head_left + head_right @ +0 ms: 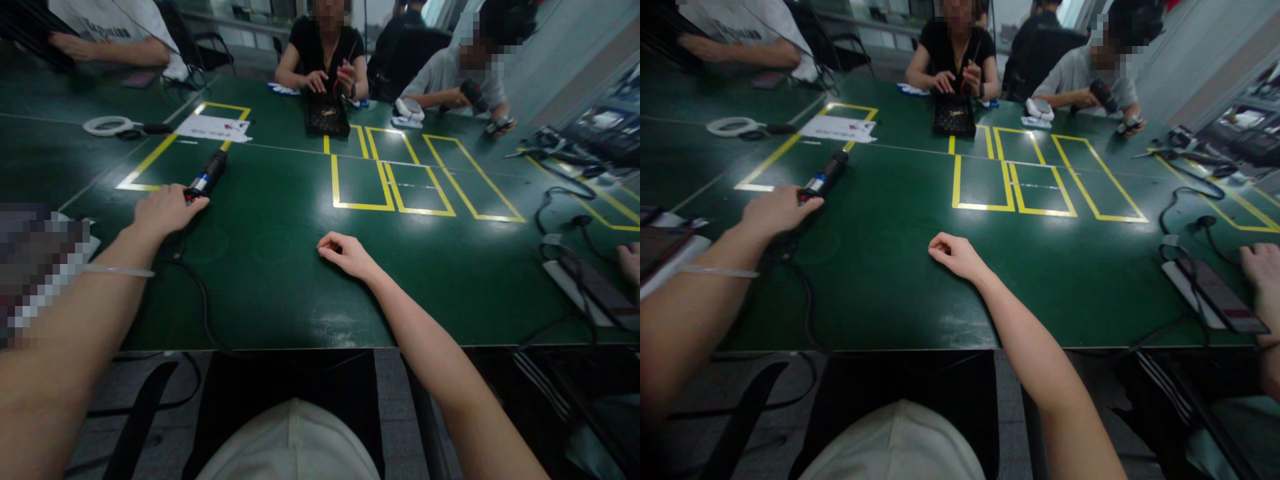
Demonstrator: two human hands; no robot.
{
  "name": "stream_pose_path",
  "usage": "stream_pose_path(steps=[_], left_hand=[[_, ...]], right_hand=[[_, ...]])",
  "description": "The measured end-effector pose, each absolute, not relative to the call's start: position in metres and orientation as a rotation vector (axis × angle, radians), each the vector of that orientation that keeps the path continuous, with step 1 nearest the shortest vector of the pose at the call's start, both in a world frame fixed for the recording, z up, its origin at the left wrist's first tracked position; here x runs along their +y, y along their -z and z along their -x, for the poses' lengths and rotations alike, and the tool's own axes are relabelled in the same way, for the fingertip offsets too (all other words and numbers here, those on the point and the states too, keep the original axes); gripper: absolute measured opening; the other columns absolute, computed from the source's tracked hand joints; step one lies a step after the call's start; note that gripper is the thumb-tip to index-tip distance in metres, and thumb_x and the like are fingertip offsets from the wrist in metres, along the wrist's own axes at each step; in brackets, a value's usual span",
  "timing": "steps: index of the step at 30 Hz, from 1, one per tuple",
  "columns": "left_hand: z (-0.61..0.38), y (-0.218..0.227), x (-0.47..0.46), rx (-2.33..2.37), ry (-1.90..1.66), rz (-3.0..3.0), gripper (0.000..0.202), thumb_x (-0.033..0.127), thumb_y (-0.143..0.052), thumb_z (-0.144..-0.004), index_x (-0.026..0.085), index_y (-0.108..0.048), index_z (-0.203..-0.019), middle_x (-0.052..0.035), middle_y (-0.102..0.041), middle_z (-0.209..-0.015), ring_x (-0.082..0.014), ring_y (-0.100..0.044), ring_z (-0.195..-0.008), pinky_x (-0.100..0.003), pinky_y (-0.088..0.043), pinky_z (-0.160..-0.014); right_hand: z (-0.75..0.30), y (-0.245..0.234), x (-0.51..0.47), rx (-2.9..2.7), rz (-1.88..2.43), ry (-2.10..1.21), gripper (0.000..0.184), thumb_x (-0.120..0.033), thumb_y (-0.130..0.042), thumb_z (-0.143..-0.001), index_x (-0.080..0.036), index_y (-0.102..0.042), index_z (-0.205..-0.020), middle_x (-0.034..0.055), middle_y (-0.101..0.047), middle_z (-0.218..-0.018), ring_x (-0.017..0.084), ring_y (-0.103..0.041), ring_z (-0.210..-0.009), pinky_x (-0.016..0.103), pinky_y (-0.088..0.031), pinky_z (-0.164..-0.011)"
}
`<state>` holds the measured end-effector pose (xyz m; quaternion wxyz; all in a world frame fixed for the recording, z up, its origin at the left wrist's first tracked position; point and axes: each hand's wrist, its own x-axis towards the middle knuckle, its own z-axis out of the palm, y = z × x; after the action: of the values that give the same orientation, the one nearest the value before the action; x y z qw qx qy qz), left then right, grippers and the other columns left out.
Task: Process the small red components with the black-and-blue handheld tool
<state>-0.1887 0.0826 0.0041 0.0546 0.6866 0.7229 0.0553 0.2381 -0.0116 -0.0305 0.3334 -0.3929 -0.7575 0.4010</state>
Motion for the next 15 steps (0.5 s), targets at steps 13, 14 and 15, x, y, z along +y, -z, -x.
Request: stream_pose_path(steps=[13,14,15], left_hand=[[0.195,0.010,0.070,2.522,-0.536,-2.114,0.059,0.048,-0.056,-0.095,0.010,-0.052,-0.141,-0.0158,-0.047,-0.139,-0.0289,-0.041,-0.119,-0.043,-0.030,-0.103],[0.195,0.010,0.069,2.512,-0.529,-2.130,0.057,0.045,-0.058,-0.094,0.011,-0.054,-0.139,-0.0151,-0.048,-0.137,-0.0282,-0.041,-0.118,-0.041,-0.030,-0.103],[0.195,0.010,0.070,2.505,-0.511,-2.135,0.054,0.042,-0.061,-0.092,0.011,-0.056,-0.136,-0.0145,-0.049,-0.134,-0.0274,-0.042,-0.116,-0.039,-0.030,-0.102]], right_hand=[[-0.237,0.031,-0.012,-1.990,1.044,-1.063,0.017,-0.033,-0.061,-0.089,-0.017,-0.066,-0.092,0.0015,-0.069,-0.083,0.014,-0.060,-0.075,0.028,-0.047,-0.074],[-0.237,0.031,-0.013,-1.989,1.049,-1.064,0.017,-0.033,-0.061,-0.089,-0.017,-0.066,-0.092,0.0014,-0.069,-0.082,0.014,-0.060,-0.075,0.028,-0.047,-0.074],[-0.237,0.030,-0.013,-1.987,1.051,-1.063,0.017,-0.033,-0.061,-0.088,-0.017,-0.066,-0.092,0.0014,-0.068,-0.082,0.014,-0.060,-0.075,0.028,-0.047,-0.074]])
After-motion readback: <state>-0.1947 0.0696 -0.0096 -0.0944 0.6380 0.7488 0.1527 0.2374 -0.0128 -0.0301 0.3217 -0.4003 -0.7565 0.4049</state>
